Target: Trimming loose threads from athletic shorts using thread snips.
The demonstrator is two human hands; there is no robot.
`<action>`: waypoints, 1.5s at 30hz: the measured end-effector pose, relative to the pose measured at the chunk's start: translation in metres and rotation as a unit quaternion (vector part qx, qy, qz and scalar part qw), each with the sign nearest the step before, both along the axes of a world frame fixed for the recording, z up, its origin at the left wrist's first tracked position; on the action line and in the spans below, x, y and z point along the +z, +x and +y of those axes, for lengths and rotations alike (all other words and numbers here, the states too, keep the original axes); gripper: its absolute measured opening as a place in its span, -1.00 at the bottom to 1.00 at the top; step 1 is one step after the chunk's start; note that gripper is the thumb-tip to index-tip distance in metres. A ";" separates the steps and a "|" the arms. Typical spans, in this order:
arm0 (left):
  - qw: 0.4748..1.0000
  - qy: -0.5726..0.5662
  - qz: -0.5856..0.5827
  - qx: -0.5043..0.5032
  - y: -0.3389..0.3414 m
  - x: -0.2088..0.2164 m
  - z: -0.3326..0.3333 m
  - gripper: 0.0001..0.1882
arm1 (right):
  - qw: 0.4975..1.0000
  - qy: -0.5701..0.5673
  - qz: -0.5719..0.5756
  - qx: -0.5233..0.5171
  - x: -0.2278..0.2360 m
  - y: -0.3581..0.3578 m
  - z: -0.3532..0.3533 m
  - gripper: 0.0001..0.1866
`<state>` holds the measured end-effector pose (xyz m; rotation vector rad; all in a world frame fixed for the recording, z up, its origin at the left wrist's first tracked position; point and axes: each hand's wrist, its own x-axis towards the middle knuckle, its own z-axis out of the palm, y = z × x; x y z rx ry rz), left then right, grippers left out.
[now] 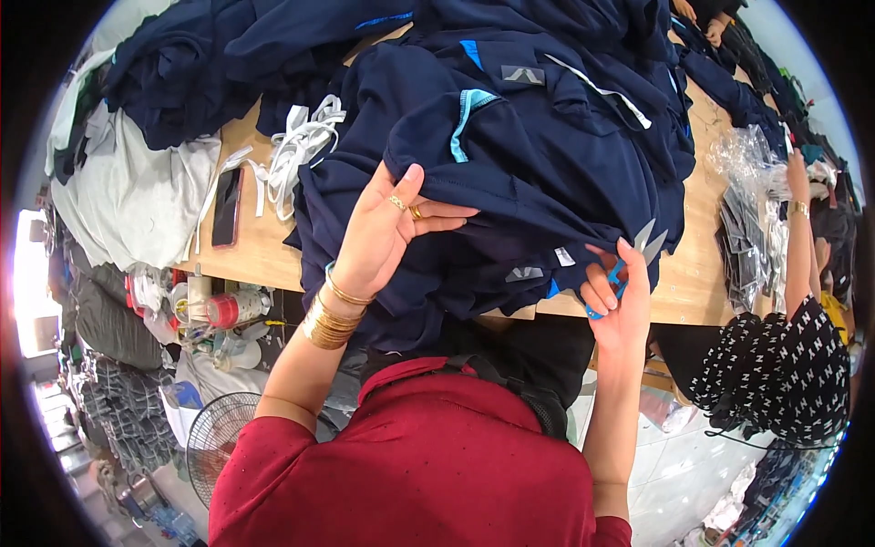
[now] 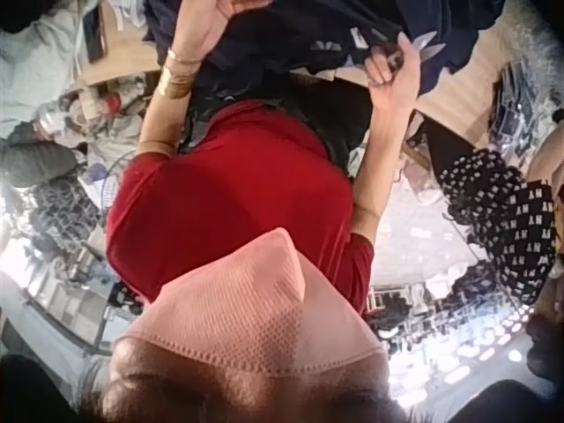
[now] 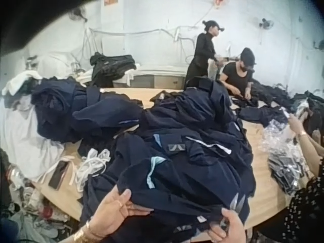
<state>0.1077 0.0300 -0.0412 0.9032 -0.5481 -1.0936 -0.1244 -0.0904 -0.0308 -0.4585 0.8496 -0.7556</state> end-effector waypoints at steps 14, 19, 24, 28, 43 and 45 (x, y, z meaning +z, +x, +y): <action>0.998 -0.041 0.053 0.016 -0.016 -0.006 0.000 -0.62 | 0.992 0.056 -0.113 0.008 -0.018 -0.011 0.007 -0.72; 0.911 -0.001 0.397 -0.111 -0.065 -0.037 -0.002 -0.80 | 0.989 0.086 -0.120 0.018 -0.021 -0.004 0.015 -0.75; 0.970 0.060 0.223 -0.077 -0.068 -0.024 -0.015 -0.79 | 0.990 0.091 -0.105 0.017 -0.028 -0.012 0.026 -0.74; 0.994 0.070 0.050 -0.070 -0.068 -0.006 -0.012 -0.82 | 0.998 0.007 0.001 0.063 -0.031 -0.029 0.025 -0.87; 0.997 0.055 -0.037 -0.046 -0.074 0.010 -0.007 -0.84 | 0.705 -0.597 0.373 0.089 0.025 -0.007 0.049 -0.65; 0.997 0.061 -0.021 -0.051 -0.073 0.011 -0.006 -0.84 | 0.659 -0.634 0.391 0.106 0.024 -0.004 0.048 -0.67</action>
